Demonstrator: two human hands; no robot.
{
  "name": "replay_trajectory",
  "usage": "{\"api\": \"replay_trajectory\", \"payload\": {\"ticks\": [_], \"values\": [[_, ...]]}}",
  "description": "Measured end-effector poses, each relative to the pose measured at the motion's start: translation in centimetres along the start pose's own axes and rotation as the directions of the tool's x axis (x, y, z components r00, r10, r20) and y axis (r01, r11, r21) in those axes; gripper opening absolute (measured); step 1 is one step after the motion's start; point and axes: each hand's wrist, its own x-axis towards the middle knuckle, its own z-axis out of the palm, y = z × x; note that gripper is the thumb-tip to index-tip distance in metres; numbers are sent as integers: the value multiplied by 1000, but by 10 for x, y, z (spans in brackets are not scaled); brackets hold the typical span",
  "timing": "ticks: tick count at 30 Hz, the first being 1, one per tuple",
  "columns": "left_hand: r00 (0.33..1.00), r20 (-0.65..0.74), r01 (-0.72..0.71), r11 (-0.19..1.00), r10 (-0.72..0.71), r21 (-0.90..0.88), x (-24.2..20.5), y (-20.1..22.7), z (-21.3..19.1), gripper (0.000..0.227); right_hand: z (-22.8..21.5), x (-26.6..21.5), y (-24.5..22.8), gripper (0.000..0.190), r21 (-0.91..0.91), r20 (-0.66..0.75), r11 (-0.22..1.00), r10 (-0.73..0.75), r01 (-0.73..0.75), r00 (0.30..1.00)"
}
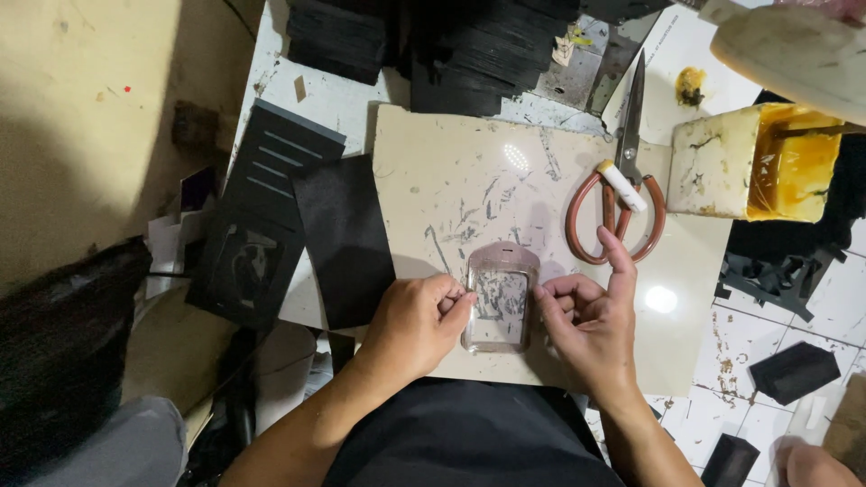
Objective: The person applies glue to the edges of a black leather piece using a small brush, then presses it onto a template. They repeat the process on a second leather piece, applying glue to its edges and pressing it down.
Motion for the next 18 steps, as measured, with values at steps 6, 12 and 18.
{"api": "replay_trajectory", "payload": {"ticks": [6, 12, 18], "values": [[1000, -9, 13, 1000, -13, -2, -1, 0, 0, 16, -2, 0, 6, 97, 12, -5, 1000, 0, 0, 1000], [1000, -15, -1, 1000, 2, 9, -1, 1, 1, 16, -1, 1, 4, 95, -14, -16, 1000, 1, -1, 1000], [1000, -9, -11, 1000, 11, 2, -2, 1, -1, 15, 1, -1, 2, 95, -10, -28, 1000, 11, -12, 1000]]}}
